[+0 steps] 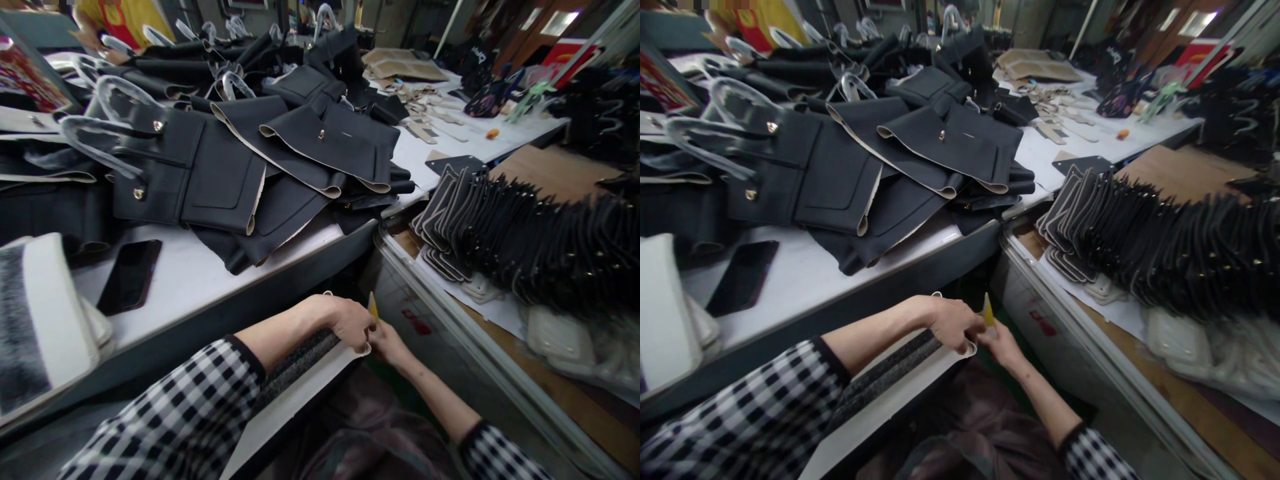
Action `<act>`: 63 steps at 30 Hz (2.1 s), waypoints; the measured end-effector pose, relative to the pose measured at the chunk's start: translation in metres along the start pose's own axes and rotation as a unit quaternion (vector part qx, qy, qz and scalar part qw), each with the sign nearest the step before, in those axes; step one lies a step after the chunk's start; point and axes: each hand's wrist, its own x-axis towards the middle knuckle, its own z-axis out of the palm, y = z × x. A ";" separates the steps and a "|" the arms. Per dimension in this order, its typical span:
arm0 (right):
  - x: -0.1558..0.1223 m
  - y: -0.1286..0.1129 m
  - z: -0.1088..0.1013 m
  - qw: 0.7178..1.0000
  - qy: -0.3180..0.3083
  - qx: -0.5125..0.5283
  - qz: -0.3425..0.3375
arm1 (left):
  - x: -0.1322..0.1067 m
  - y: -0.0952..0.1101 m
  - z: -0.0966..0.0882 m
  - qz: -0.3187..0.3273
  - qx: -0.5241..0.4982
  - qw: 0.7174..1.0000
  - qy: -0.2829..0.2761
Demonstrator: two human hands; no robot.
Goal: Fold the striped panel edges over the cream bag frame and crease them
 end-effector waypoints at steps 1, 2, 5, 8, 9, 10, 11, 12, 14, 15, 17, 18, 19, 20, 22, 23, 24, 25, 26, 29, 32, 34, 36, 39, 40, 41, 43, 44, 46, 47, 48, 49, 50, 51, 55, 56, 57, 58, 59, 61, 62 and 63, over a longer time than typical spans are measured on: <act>-0.011 0.001 -0.014 1.000 -0.008 -0.008 0.005 | 0.002 0.000 -0.001 0.005 -0.011 1.000 -0.009; -0.024 0.001 -0.030 0.999 -0.027 -0.015 0.013 | 0.004 0.000 -0.003 0.008 -0.022 1.000 -0.018; -0.062 -0.014 -0.069 0.986 -0.158 -0.029 0.052 | 0.011 0.001 -0.010 0.012 -0.043 0.998 -0.054; -0.079 -0.037 -0.078 0.961 -0.248 -0.091 0.079 | 0.018 0.000 -0.019 0.020 -0.065 0.994 -0.089; -0.077 -0.044 -0.075 0.955 -0.258 -0.115 0.084 | 0.020 -0.001 -0.021 0.019 -0.070 0.993 -0.096; -0.074 -0.049 -0.071 0.952 -0.262 -0.137 0.086 | 0.023 -0.002 -0.023 0.016 -0.071 0.992 -0.100; -0.069 -0.052 -0.066 0.949 -0.260 -0.155 0.085 | 0.024 -0.003 -0.025 0.012 -0.071 0.992 -0.101; -0.063 -0.054 -0.061 0.948 -0.258 -0.168 0.082 | 0.026 -0.004 -0.026 0.009 -0.070 0.992 -0.101; -0.053 -0.056 -0.054 0.947 -0.252 -0.186 0.072 | 0.029 -0.008 -0.027 0.006 -0.071 0.992 -0.103; -0.049 -0.056 -0.052 0.947 -0.249 -0.190 0.070 | 0.030 -0.010 -0.027 0.008 -0.073 0.992 -0.106; -0.045 -0.056 -0.051 0.947 -0.244 -0.196 0.067 | 0.032 -0.013 -0.028 0.009 -0.078 0.991 -0.113; -0.044 -0.056 -0.050 0.947 -0.243 -0.199 0.067 | 0.033 -0.015 -0.029 0.008 -0.078 0.990 -0.115; -0.044 -0.057 -0.050 0.947 -0.241 -0.200 0.070 | 0.034 -0.017 -0.029 0.007 -0.079 0.990 -0.116; -0.044 -0.058 -0.049 0.948 -0.238 -0.200 0.075 | 0.034 -0.018 -0.029 0.007 -0.078 0.990 -0.117; -0.044 -0.059 -0.046 0.949 -0.234 -0.192 0.087 | 0.033 -0.020 -0.029 0.012 -0.070 0.991 -0.115; -0.044 -0.059 -0.043 0.950 -0.232 -0.186 0.093 | 0.033 -0.022 -0.028 0.015 -0.065 0.991 -0.112; -0.044 -0.059 -0.040 0.952 -0.230 -0.177 0.098 | 0.032 -0.023 -0.028 0.019 -0.060 0.992 -0.108; -0.044 -0.059 -0.036 0.953 -0.228 -0.169 0.103 | 0.030 -0.024 -0.027 0.023 -0.055 0.993 -0.104; -0.044 -0.059 -0.032 0.955 -0.224 -0.162 0.108 | 0.029 -0.026 -0.026 0.027 -0.051 0.993 -0.100; -0.046 -0.062 -0.020 0.959 -0.212 -0.145 0.123 | 0.024 -0.031 -0.022 0.040 -0.039 0.994 -0.088; -0.047 -0.064 -0.006 0.962 -0.197 -0.132 0.138 | 0.019 -0.037 -0.020 0.054 -0.021 0.995 -0.076; -0.046 -0.064 0.003 0.963 -0.189 -0.117 0.154 | 0.016 -0.042 -0.020 0.064 -0.011 0.995 -0.069; -0.044 -0.061 0.010 0.965 -0.185 -0.095 0.158 | 0.013 -0.047 -0.019 0.075 -0.003 0.995 -0.061; -0.041 -0.057 0.021 0.971 -0.173 -0.067 0.150 | 0.009 -0.055 -0.018 0.087 0.007 0.995 -0.050; -0.040 -0.056 0.024 0.973 -0.167 -0.063 0.148 | 0.008 -0.057 -0.018 0.089 0.010 0.995 -0.047; -0.039 -0.055 0.026 0.974 -0.162 -0.061 0.146 | 0.007 -0.059 -0.017 0.091 0.014 0.995 -0.044; -0.037 -0.055 0.031 0.976 -0.158 -0.060 0.140 | 0.006 -0.064 -0.016 0.094 0.022 0.994 -0.041; -0.037 -0.055 0.034 0.977 -0.155 -0.061 0.136 | 0.006 -0.066 -0.015 0.095 0.027 0.994 -0.039; -0.036 -0.056 0.037 0.978 -0.148 -0.060 0.138 | 0.006 -0.070 -0.014 0.095 0.037 0.994 -0.035; -0.036 -0.056 0.039 0.978 -0.145 -0.059 0.141 | 0.006 -0.071 -0.014 0.094 0.042 0.994 -0.032; -0.035 -0.056 0.041 0.978 -0.142 -0.057 0.145 | 0.006 -0.072 -0.013 0.093 0.046 0.994 -0.030; -0.035 -0.056 0.042 0.977 -0.141 -0.055 0.148 | 0.006 -0.073 -0.014 0.092 0.050 0.994 -0.029; -0.033 -0.055 0.044 0.977 -0.142 -0.050 0.149 | 0.005 -0.073 -0.014 0.091 0.052 0.994 -0.028; -0.032 -0.055 0.046 0.978 -0.144 -0.045 0.147 | 0.003 -0.073 -0.014 0.088 0.053 0.994 -0.030; -0.026 -0.055 0.057 0.979 -0.148 -0.020 0.135 | -0.007 -0.075 -0.015 0.063 0.052 0.996 -0.024; -0.025 -0.057 0.061 0.979 -0.149 -0.017 0.138 | -0.010 -0.076 -0.015 0.059 0.052 0.997 -0.018; -0.026 -0.059 0.064 0.978 -0.149 -0.015 0.143 | -0.014 -0.077 -0.015 0.057 0.053 0.997 -0.007; -0.028 -0.061 0.067 0.977 -0.149 -0.012 0.151 | -0.017 -0.079 -0.014 0.054 0.055 0.997 0.012; -0.031 -0.064 0.071 0.977 -0.145 -0.008 0.158 | -0.021 -0.080 -0.012 0.047 0.056 0.997 0.039; -0.039 -0.069 0.078 0.975 -0.131 0.017 0.180 | -0.028 -0.083 -0.008 0.015 0.047 0.993 0.110; -0.044 -0.070 0.082 0.973 -0.124 0.036 0.190 | -0.032 -0.084 -0.004 -0.009 0.036 0.988 0.152; -0.048 -0.071 0.086 0.971 -0.118 0.056 0.199 | -0.036 -0.085 0.000 -0.032 0.022 0.980 0.193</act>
